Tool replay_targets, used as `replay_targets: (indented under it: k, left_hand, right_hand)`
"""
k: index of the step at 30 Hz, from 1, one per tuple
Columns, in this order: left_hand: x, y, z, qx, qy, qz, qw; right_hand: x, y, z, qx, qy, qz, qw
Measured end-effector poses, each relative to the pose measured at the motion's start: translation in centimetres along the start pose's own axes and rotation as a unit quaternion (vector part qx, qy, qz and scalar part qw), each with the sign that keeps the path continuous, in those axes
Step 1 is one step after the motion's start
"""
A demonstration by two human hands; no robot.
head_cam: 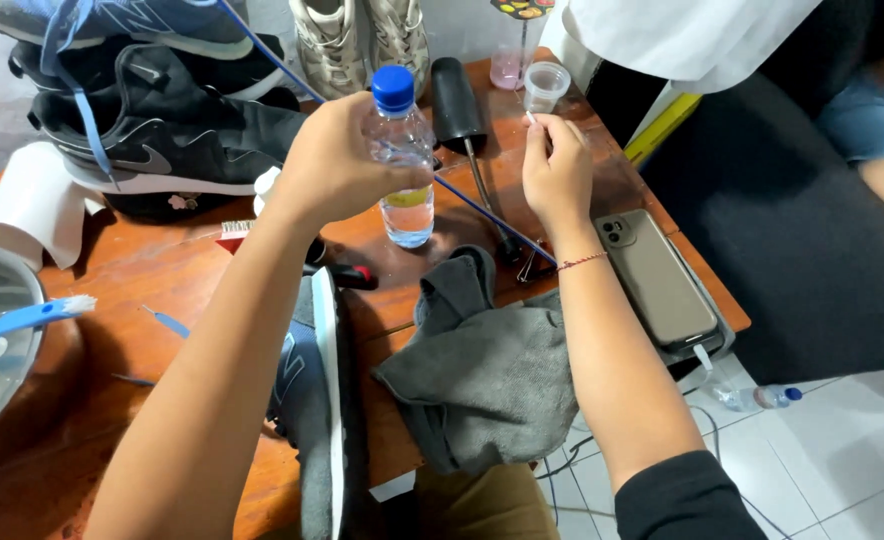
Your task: Hand-stitching the sole of a blue sneaker to the upper part for repair.
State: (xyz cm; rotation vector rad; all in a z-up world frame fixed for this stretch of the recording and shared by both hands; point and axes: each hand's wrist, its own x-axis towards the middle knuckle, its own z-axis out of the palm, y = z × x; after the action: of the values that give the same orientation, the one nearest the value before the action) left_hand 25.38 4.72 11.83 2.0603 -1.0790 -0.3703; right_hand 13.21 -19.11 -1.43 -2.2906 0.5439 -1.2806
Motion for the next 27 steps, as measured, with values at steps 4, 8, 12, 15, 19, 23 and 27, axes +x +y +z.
replay_targets:
  k: [4, 8, 12, 15, 19, 23, 27]
  left_hand:
    - [-0.5, 1.1, -0.7, 0.042, 0.049, 0.053, 0.996]
    - [0.4, 1.8, -1.7, -0.019, 0.159, 0.166, 0.973]
    - [3.7, 3.6, -0.4, -0.068, 0.220, 0.290, 0.929]
    - [7.6, 3.3, 2.5, 0.019, 0.276, 0.255, 0.926]
    - [10.8, 3.2, 6.8, 0.023, 0.243, 0.203, 0.948]
    - [11.6, 3.5, 9.4, 0.003, 0.199, 0.109, 0.974]
    - [12.2, 2.9, 10.8, 0.028, 0.148, 0.093, 0.984]
  right_hand:
    - [0.2, 0.2, -0.3, -0.009, 0.051, 0.014, 0.999]
    - [0.4, 0.1, -0.8, 0.009, 0.157, 0.054, 0.986]
    - [0.7, -0.3, -2.3, 0.014, 0.226, -0.011, 0.974]
    - [0.7, -0.6, -3.2, 0.019, 0.253, 0.038, 0.967]
    - [0.7, -0.5, -4.5, -0.049, 0.125, 0.185, 0.973]
    - [-0.6, 4.4, -3.1, -0.257, -0.081, 0.227, 0.936]
    - [-0.1, 2.2, -2.7, -0.296, -0.222, 0.280, 0.886]
